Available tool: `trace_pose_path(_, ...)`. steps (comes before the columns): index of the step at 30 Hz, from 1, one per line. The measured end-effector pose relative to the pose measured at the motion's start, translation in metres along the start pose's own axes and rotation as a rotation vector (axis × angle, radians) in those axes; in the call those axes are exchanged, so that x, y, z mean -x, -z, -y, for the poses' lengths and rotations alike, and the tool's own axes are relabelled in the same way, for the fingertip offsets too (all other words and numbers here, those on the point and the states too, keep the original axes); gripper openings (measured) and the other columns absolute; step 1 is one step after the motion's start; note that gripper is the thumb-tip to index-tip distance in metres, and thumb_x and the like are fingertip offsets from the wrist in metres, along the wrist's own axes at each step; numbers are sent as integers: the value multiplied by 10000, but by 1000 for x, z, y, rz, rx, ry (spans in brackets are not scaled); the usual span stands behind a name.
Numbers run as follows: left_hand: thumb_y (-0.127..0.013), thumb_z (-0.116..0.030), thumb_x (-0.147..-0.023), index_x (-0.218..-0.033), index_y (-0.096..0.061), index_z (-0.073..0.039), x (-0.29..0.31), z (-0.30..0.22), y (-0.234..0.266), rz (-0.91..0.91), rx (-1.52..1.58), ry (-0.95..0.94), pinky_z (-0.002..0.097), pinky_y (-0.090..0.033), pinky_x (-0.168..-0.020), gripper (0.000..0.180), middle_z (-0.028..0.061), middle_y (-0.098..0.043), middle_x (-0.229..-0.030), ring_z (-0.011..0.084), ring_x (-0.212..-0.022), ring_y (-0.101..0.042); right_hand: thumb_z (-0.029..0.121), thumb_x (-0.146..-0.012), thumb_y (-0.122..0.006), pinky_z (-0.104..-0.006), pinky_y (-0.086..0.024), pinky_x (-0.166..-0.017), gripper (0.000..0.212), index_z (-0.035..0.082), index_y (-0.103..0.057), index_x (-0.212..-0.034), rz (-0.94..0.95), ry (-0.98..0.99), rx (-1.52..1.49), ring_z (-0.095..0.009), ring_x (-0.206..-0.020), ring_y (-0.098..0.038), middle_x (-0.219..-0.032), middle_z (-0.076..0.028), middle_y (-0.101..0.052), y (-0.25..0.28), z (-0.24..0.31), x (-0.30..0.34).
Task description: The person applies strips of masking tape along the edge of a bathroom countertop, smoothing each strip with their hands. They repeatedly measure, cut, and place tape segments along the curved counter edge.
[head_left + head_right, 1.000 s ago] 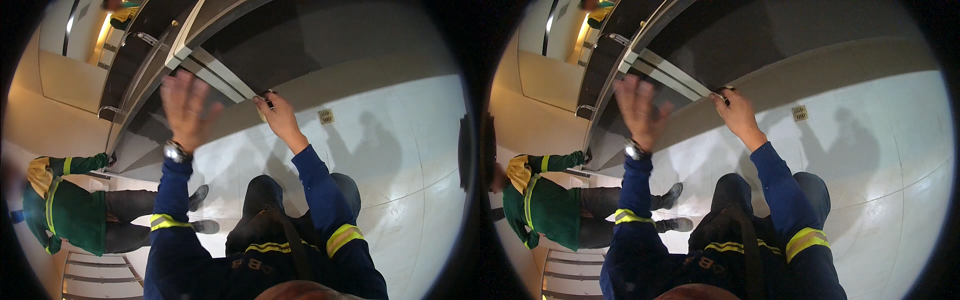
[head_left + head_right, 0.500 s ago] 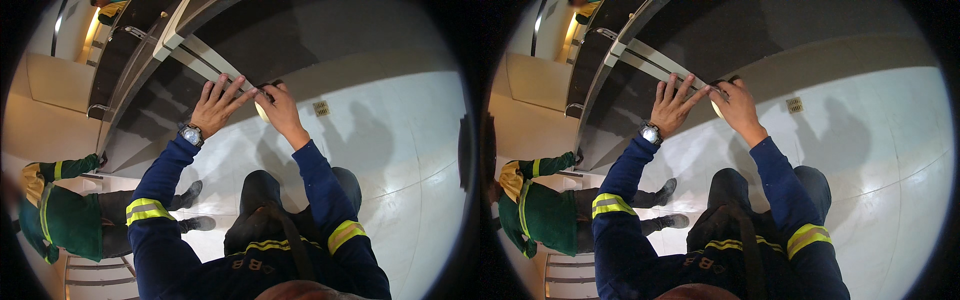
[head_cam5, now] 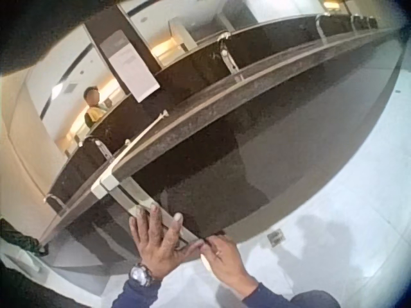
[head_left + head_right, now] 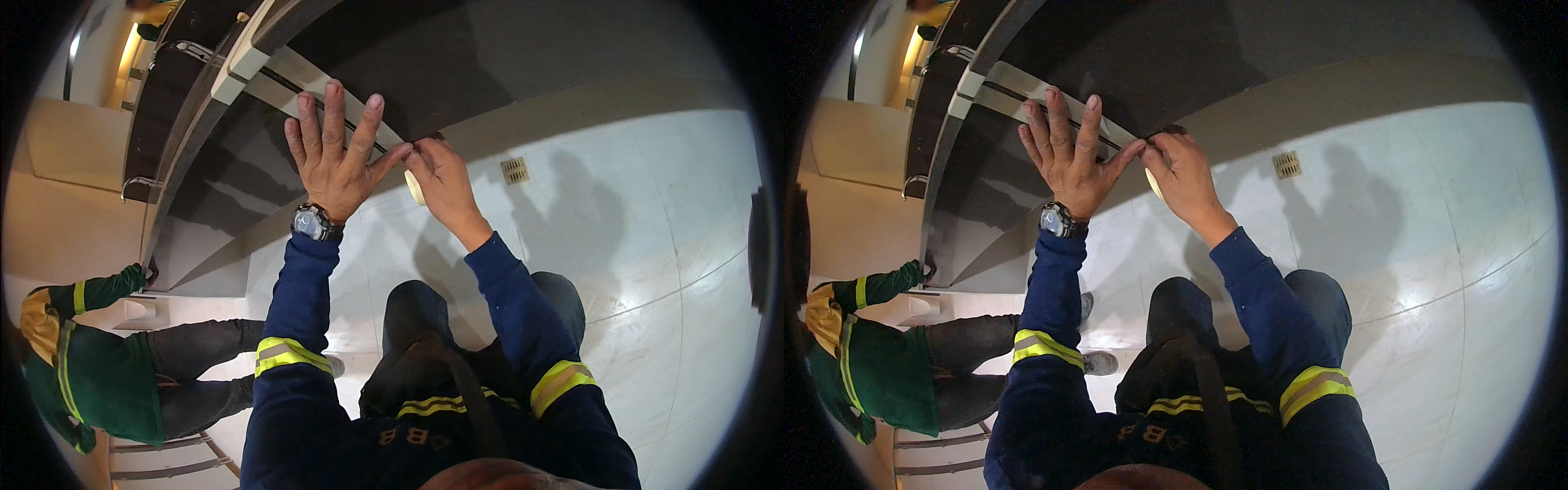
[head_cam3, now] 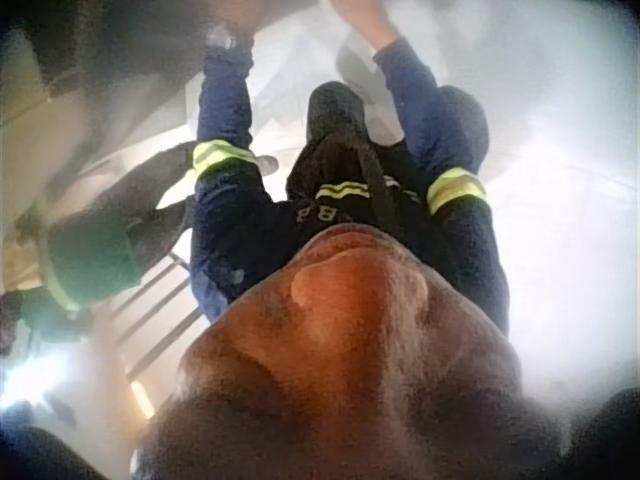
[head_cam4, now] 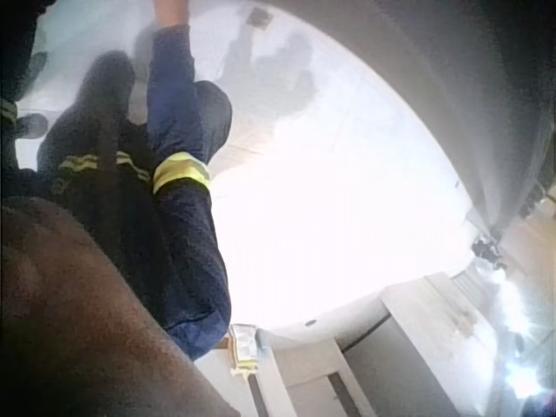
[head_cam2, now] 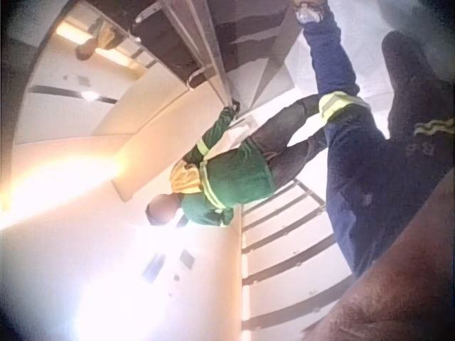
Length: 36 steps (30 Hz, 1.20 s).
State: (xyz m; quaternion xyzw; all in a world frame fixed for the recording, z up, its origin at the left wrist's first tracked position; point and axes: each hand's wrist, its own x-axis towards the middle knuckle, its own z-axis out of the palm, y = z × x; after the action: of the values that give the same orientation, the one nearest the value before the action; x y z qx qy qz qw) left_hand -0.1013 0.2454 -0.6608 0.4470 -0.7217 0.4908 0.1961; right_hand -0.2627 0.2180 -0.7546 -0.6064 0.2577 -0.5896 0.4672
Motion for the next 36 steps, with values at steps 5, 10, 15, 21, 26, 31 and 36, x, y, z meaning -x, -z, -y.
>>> trace_pose_path(5,-743,-757,-788,-1570,-487,-393,3,1,2,8,16,-13,533,-18,-1300,900,153,-286,-1722,419,-1606,-177,200,-993,-626,-435,-488,-852,212,10,-701,-1046,58,-55,-70,-355,-960,-622,-960,-162,-692,3,4,-3)
trace_pose_path(10,-747,-756,-785,-1560,-498,-408,2,3,2,-8,-10,-26,542,-5,-1295,885,169,-276,-1724,434,-1601,-182,278,-1044,-621,-369,-492,-783,298,-9,-702,-1045,137,-12,54,-261,-870,-635,-915,-128,-671,9,-4,-7)
trace_pose_path(15,-758,-747,-782,-1564,-485,-425,2,-3,1,6,-16,-6,555,9,-1287,888,173,-259,-1729,438,-1605,-163,223,-1025,-597,-395,-511,-810,266,-7,-727,-1058,196,-224,-66,-302,-919,-667,-968,-176,-716,11,5,-8)
trace_pose_path(21,-830,-680,-742,-1598,-432,-402,0,4,3,79,-26,-50,584,2,-1284,984,191,-174,-1748,463,-1610,-92,169,-1045,-567,-352,-505,-809,271,-26,-730,-1140,-121,-534,-599,-195,-906,-630,-994,-92,-730,-8,-53,-6)
trace_pose_path(26,-927,-566,-672,-1613,-368,-471,8,3,10,282,-96,-27,626,6,-1268,1098,189,-110,-1762,458,-1617,-42,160,-1048,-557,-294,-480,-860,273,-8,-740,-1163,-29,-518,-412,-157,-937,-615,-1042,-49,-719,-2,-42,1)
trace_pose_path(31,-866,-650,-720,-1606,-401,-457,9,-5,1,171,-62,-31,627,-44,-1252,1019,146,-161,-1764,469,-1601,-135,271,-1084,-611,-252,-482,-747,275,30,-729,-1145,-5,-529,-370,-69,-853,-599,-969,11,-697,18,-43,23)
trace_pose_path(36,-783,-682,-811,-1610,-431,-363,14,-2,16,221,68,-40,645,-65,-1249,929,172,-198,-1748,477,-1594,-147,243,-1091,-591,-257,-477,-877,266,22,-734,-1137,-20,-532,-284,-90,-956,-610,-1059,-14,-727,20,-9,41)
